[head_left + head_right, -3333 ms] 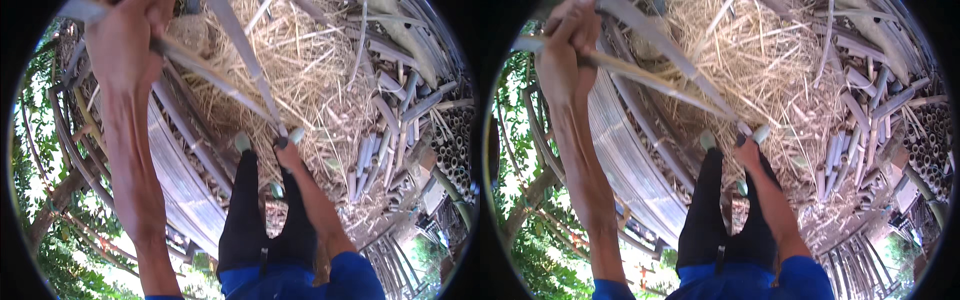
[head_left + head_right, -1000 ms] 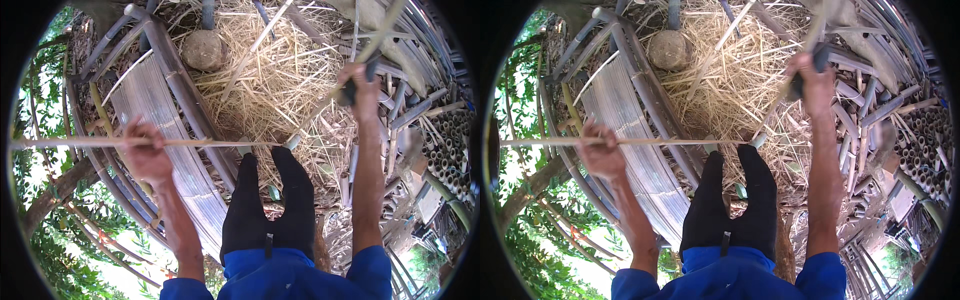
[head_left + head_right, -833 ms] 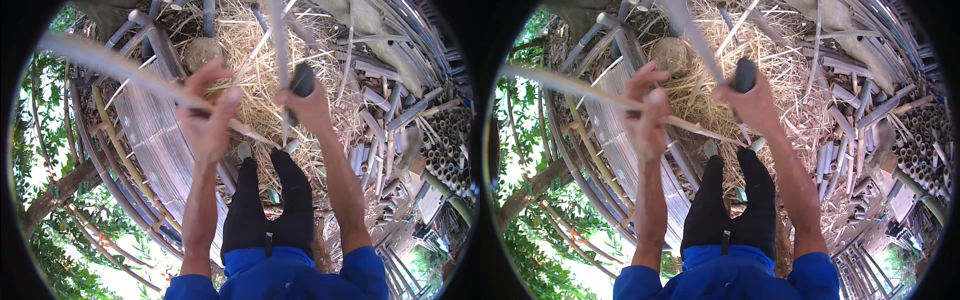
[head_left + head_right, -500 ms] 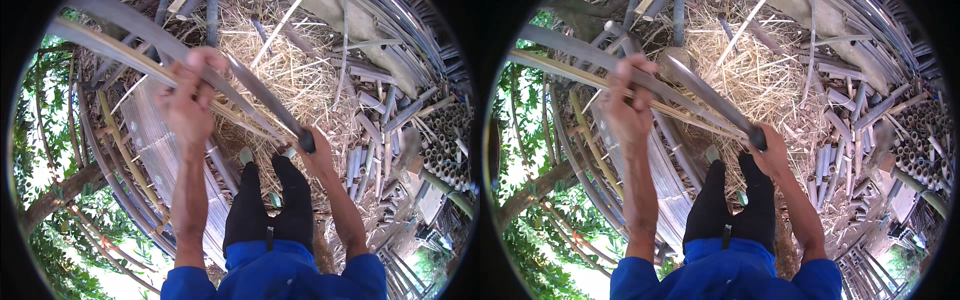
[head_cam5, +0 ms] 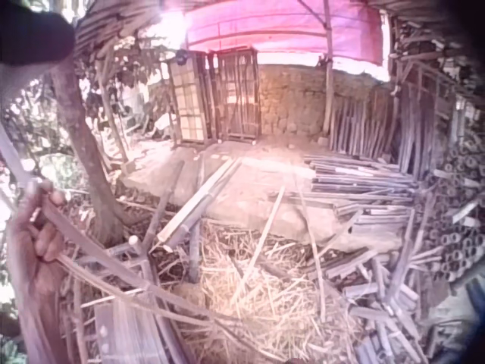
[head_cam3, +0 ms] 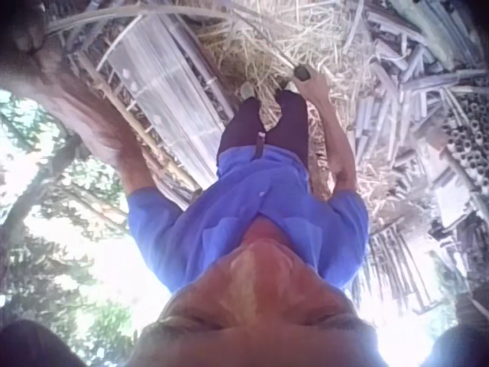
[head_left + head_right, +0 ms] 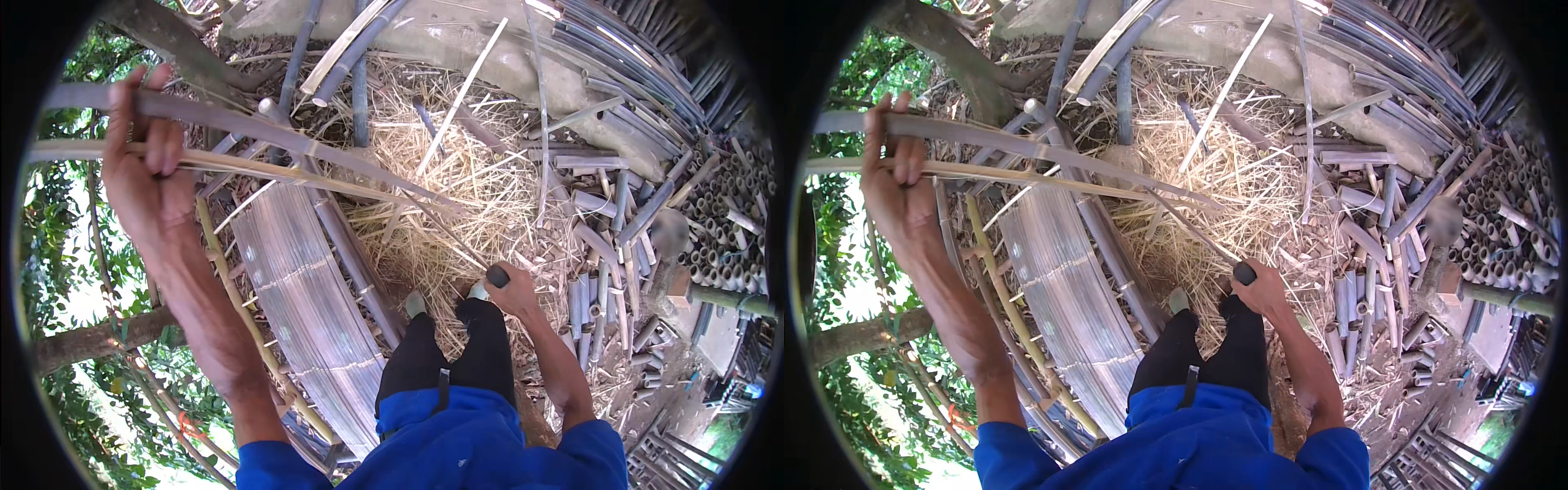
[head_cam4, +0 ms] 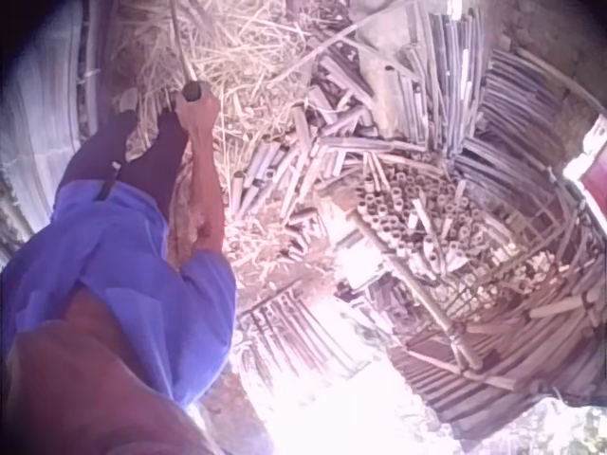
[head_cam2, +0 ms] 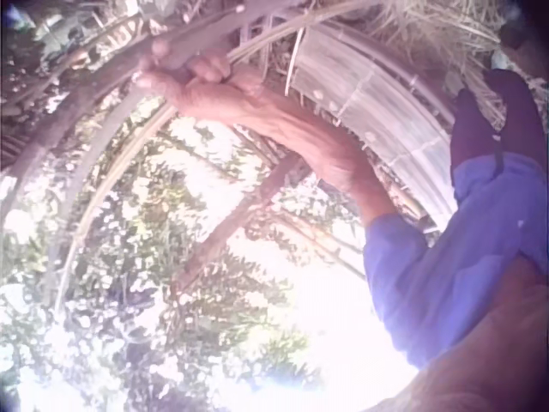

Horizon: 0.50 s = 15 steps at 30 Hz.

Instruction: The person uses a knife to shave the edges of bamboo strips and then fits the prepared strips into a larger curved bamboo framework.

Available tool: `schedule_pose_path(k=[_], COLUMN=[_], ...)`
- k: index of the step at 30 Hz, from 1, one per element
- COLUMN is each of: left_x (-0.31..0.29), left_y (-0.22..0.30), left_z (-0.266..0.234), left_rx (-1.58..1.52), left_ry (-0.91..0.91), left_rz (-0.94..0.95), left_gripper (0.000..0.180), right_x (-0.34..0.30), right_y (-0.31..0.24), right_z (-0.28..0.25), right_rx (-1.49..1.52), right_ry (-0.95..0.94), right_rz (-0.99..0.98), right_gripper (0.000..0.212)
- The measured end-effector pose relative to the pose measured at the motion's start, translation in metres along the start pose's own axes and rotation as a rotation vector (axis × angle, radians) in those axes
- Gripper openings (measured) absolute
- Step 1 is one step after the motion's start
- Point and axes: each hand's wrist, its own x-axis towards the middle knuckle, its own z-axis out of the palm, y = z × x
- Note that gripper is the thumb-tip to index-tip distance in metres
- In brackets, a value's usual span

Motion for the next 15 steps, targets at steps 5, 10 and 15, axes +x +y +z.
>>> schedule_pose_path(k=[5,10,15], left_x=[0.037,0.035,-0.021], left_y=[0.109,0.219,0.233], left_z=[-0.058,-0.125,-0.100], left_rx=[-0.120,-0.164,-0.015], left_ry=[-0.257,-0.052,0.319], left_rz=[-0.035,0.055,0.019], left_gripper=[0.038,0.040,0.036], right_x=[0.033,0.065,0.088], right_y=[0.000,0.099,0.208], right_z=[-0.002,-0.015,-0.061], right_rx=[-0.090,-0.213,-0.606], right_ry=[-0.078,-0.078,-0.153], right_rz=[0.079,0.133,0.439], right_gripper=[0.039,0.040,0.043])
